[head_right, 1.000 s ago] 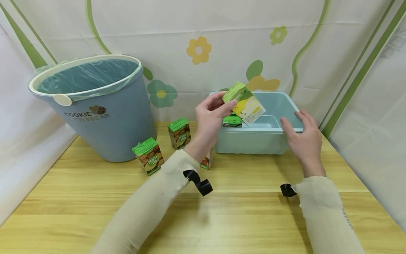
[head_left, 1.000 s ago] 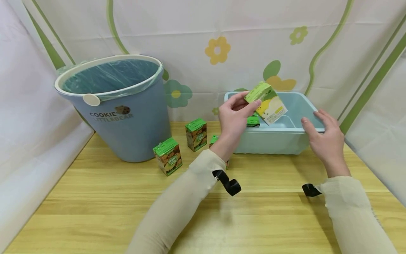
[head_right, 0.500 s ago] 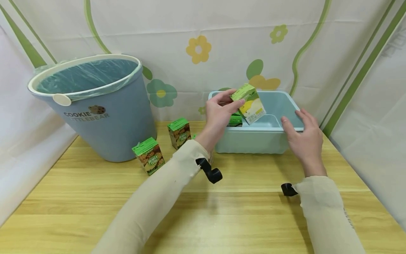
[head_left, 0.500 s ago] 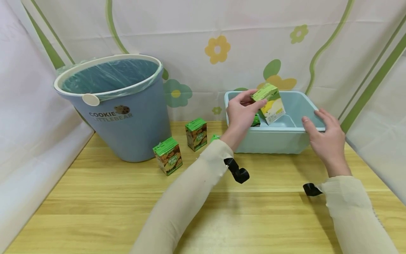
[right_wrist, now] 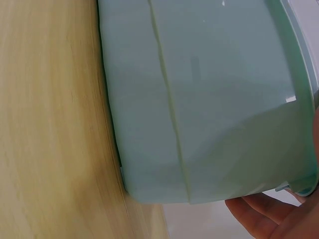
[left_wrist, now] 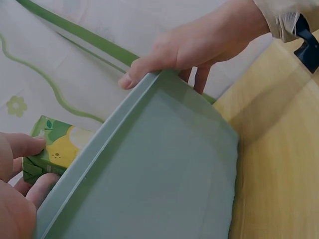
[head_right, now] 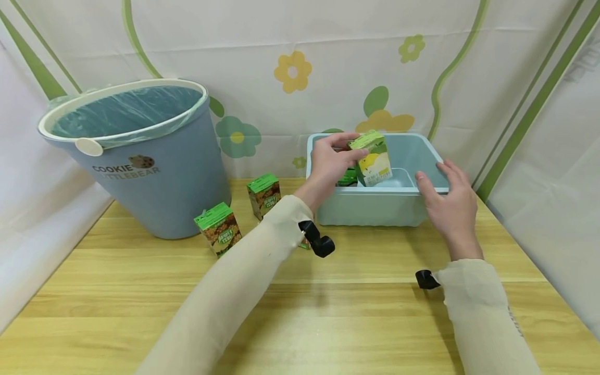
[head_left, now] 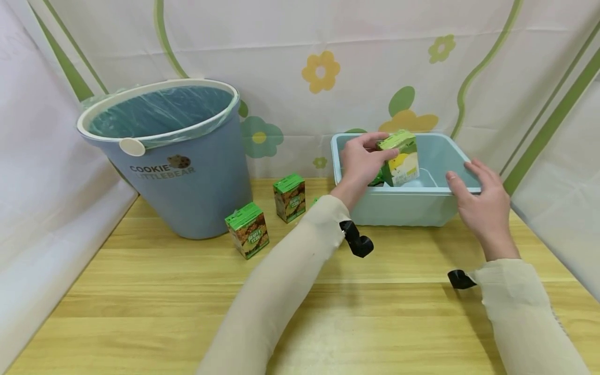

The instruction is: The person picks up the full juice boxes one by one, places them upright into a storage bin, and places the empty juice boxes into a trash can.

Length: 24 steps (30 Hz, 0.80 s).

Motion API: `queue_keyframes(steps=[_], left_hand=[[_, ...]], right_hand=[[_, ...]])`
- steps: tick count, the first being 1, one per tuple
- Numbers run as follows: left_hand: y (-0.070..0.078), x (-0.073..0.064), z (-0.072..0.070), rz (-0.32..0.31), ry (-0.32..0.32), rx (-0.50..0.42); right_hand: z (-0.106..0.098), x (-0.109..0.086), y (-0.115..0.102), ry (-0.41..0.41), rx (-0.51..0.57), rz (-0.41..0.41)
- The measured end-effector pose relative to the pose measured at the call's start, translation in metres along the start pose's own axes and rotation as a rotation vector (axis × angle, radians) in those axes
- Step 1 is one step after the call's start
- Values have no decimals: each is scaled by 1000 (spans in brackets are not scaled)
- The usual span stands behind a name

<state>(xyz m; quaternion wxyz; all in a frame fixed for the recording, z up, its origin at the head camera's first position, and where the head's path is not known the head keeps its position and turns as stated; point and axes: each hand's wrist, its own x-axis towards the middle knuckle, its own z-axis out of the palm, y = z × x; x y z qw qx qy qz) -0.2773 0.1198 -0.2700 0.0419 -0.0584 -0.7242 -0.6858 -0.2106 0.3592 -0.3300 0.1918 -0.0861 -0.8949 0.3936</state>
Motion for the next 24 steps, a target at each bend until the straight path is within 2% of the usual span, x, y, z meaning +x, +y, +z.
queue_keyframes(steps=[7, 13, 19, 24], left_hand=[[1, 5, 5, -9, -48, 92], [3, 7, 7, -28, -97, 121], [3, 9, 8, -57, -112, 132], [3, 11, 8, -72, -134, 179]], right_hand=[[-2, -1, 0, 5, 1, 1], [-3, 0, 1, 6, 4, 6], [-2, -1, 2, 2, 7, 5], [-2, -1, 1, 0, 9, 0]])
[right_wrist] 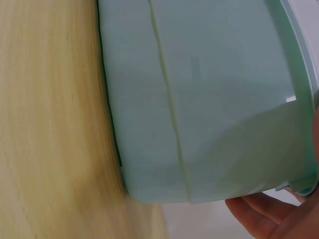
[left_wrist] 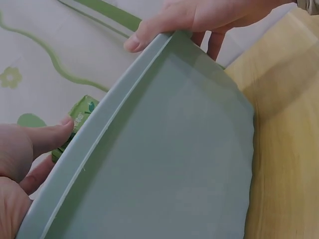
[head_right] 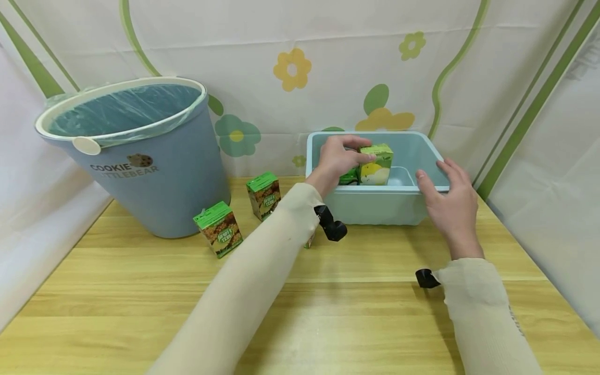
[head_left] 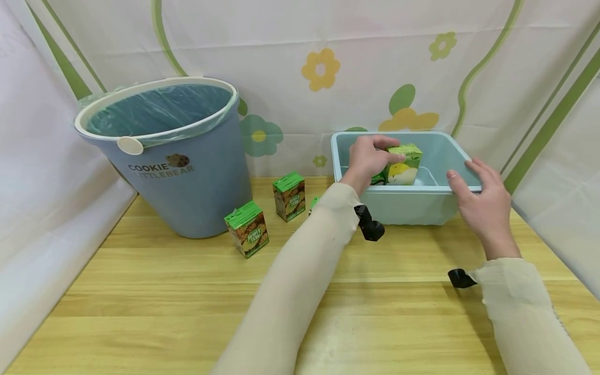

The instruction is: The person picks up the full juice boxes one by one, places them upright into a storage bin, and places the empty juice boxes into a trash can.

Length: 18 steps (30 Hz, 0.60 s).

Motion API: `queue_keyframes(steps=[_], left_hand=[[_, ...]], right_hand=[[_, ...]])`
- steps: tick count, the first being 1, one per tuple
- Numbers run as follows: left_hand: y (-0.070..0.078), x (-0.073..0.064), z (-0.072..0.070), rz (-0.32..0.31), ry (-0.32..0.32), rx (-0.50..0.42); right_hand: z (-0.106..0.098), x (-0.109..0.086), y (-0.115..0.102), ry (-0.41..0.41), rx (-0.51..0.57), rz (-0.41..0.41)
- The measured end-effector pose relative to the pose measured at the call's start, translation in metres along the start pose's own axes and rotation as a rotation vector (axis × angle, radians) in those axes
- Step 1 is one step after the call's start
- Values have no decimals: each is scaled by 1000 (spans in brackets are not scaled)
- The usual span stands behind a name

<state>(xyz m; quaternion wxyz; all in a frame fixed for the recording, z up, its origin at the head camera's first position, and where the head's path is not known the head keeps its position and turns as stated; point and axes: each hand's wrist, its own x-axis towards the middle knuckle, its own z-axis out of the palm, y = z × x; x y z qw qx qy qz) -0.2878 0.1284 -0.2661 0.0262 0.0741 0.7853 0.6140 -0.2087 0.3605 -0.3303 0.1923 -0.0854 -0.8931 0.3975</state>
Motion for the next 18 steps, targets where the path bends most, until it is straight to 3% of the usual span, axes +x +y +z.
queue_keyframes(steps=[8, 12, 18], left_hand=[[-1, 4, 3, -21, -32, 70], [-3, 6, 4, 1, -61, 133], [-8, 14, 6, 76, -122, 310]], right_hand=[[0, 0, -1, 8, -6, -3], [-1, 0, 0, 11, -6, -10], [0, 1, 0, 9, 3, -13]])
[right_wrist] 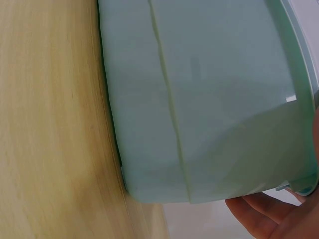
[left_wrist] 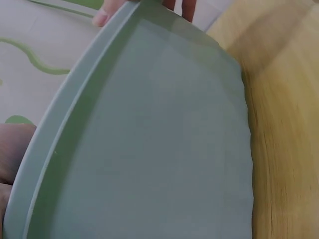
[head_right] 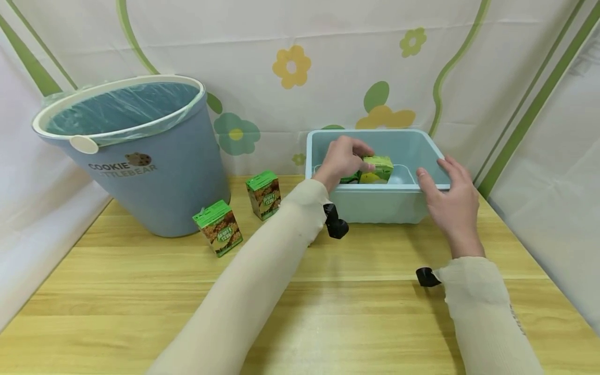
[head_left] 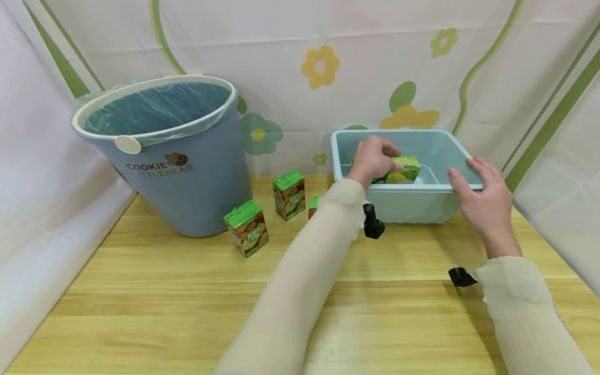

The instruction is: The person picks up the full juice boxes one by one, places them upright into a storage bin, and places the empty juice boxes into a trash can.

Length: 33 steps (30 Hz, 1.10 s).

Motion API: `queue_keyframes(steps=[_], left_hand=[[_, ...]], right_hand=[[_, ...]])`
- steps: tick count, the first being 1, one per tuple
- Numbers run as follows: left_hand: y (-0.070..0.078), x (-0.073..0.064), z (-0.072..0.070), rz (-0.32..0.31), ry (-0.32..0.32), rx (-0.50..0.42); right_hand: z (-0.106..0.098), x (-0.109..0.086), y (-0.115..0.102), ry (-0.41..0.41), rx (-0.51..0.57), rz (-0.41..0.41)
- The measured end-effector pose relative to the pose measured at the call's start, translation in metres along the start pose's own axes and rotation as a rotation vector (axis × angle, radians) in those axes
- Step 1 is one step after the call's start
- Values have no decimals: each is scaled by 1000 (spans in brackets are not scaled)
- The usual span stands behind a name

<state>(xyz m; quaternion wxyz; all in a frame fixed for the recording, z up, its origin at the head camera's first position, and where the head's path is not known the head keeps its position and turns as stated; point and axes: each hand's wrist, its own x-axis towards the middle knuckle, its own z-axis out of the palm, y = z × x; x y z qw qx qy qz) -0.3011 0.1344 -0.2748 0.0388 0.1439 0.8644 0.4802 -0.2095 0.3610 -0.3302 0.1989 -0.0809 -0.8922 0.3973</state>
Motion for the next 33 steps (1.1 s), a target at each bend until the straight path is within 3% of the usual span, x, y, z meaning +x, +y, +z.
queue_keyframes(steps=[10, 14, 24, 33], left_hand=[[3, 2, 3, 39, -78, 168], [4, 2, 4, 45, -112, 179], [1, 2, 2, 31, -77, 25], [2, 0, 0, 104, -66, -40]], right_hand=[[0, 0, -2, 0, -3, 1], [0, -1, -2, -4, 0, 11], [-1, -1, -3, -16, 1, 14], [-2, 0, 1, -8, -5, 11]])
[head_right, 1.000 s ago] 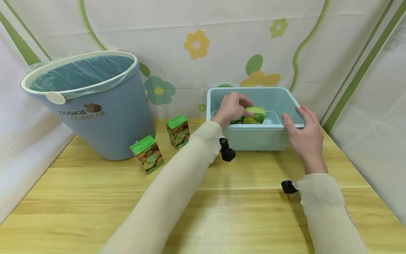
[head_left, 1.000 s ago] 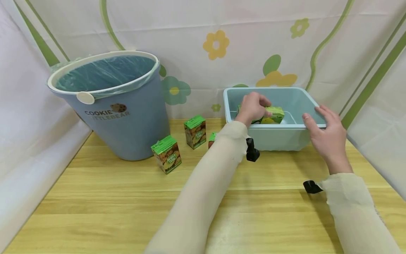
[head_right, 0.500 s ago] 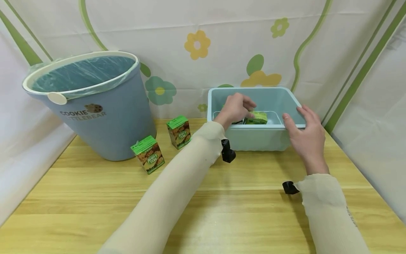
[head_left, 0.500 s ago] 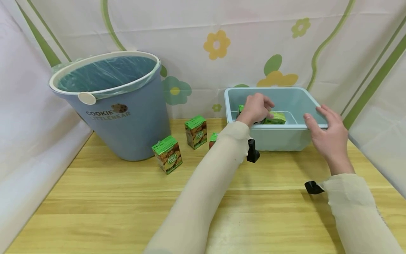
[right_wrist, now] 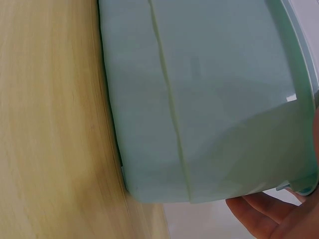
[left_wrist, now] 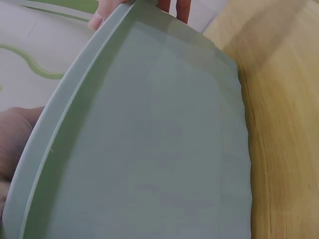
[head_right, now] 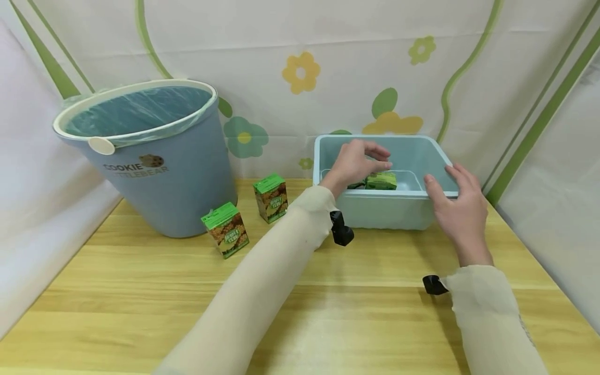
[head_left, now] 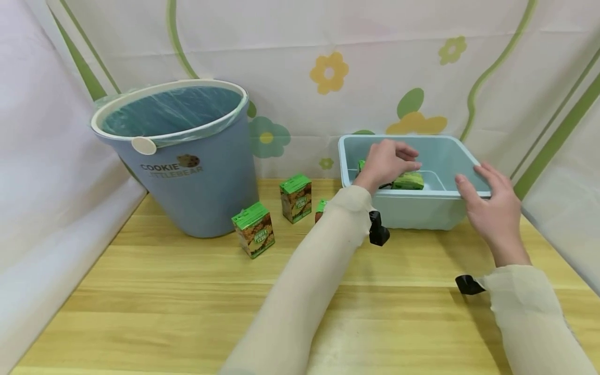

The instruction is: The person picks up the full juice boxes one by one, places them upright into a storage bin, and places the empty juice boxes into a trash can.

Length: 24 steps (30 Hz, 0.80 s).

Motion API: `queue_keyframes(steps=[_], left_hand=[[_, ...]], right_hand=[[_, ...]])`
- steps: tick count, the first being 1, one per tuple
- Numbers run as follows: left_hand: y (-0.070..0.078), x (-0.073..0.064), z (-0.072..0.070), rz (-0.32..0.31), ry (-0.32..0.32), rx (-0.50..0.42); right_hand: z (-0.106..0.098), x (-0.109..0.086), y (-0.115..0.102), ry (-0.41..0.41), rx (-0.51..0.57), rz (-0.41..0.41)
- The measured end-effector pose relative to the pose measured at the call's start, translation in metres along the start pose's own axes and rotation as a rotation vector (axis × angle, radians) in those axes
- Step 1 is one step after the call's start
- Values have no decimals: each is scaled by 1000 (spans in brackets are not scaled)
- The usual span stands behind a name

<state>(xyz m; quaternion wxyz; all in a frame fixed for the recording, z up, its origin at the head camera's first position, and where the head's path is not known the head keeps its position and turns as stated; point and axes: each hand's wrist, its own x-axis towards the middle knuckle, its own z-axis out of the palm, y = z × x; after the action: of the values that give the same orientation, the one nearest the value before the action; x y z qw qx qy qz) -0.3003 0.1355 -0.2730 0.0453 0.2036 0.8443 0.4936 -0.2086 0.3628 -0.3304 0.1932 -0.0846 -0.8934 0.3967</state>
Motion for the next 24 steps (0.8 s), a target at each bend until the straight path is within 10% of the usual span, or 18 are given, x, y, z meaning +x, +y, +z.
queue_keyframes(steps=[24], left_hand=[[3, -34, -20, 62, 170, -84]], right_hand=[[1, 0, 1, -23, 16, 4]])
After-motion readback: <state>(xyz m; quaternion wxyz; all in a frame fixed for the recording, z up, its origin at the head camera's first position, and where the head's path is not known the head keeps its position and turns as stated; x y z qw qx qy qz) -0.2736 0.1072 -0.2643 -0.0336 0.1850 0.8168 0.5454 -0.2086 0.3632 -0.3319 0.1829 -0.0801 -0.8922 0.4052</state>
